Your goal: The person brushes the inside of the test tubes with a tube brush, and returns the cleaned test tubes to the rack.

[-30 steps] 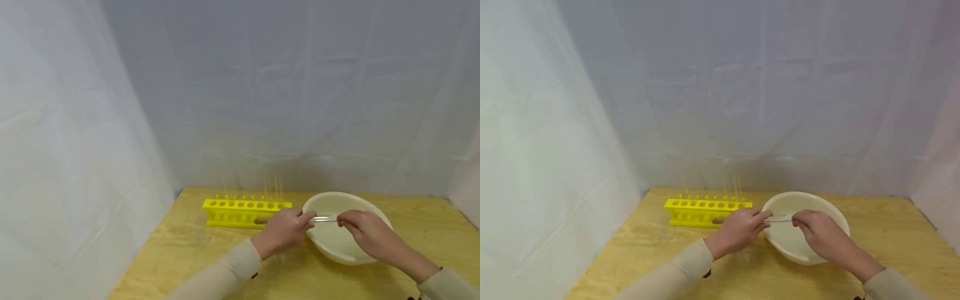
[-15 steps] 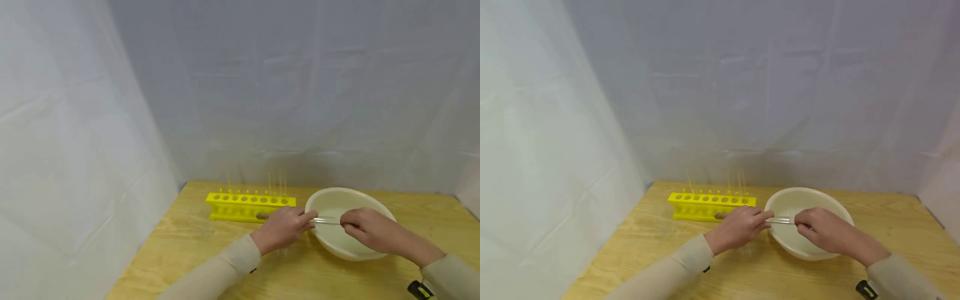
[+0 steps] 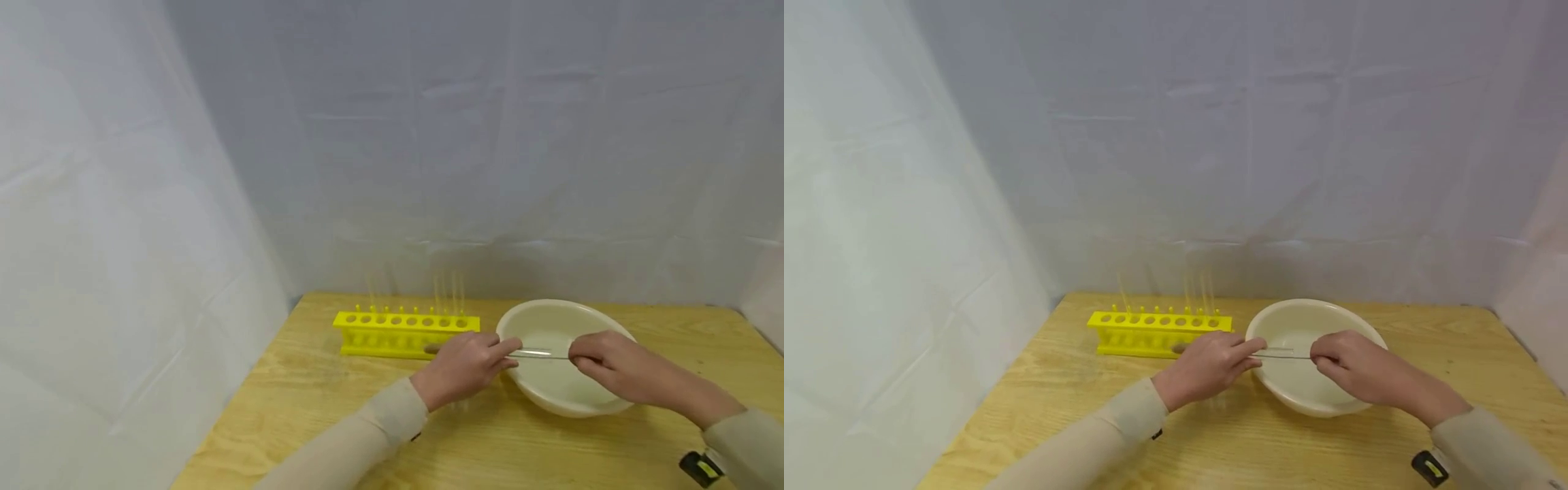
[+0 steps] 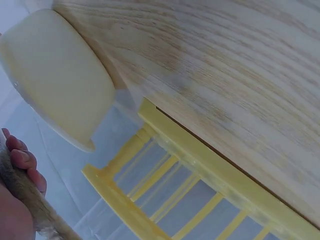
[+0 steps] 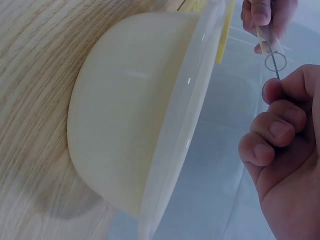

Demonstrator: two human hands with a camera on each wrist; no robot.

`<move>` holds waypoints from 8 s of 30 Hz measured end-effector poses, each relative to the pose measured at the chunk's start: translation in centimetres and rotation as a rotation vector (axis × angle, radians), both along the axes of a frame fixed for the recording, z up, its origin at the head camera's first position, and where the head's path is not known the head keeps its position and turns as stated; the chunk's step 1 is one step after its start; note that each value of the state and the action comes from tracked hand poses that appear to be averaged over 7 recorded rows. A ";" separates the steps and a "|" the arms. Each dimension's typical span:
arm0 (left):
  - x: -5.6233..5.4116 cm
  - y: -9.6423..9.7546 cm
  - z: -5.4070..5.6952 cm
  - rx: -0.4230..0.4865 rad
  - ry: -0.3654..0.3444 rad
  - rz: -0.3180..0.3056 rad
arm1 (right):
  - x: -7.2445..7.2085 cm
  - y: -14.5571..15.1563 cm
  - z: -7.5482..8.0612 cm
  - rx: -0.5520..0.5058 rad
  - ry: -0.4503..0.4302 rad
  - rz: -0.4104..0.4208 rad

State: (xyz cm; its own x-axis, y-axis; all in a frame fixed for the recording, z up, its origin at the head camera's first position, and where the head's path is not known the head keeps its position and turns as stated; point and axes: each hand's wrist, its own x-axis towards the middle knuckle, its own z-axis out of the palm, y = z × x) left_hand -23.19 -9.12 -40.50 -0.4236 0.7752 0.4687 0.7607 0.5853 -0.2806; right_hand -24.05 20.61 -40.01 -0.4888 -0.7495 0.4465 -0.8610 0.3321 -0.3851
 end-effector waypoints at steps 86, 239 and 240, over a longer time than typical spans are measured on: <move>-1.2 -1.4 -0.7 -0.201 0.219 0.210 | 0.7 12.9 -3.1 -0.062 0.234 -0.743; -2.9 -7.9 -0.2 1.061 -0.592 0.454 | -0.1 11.3 -4.0 0.170 0.054 -0.669; -2.8 -7.9 -0.1 1.069 -0.581 0.452 | -0.1 11.3 -4.0 0.169 0.058 -0.669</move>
State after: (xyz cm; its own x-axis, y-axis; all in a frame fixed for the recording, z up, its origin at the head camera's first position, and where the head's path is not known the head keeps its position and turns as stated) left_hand -25.96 -17.04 -40.60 -0.8965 -0.1311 0.4231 0.2901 0.5481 0.7845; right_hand -24.17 31.90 -44.05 -0.8492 -0.3570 0.3891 -0.4678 0.8504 -0.2408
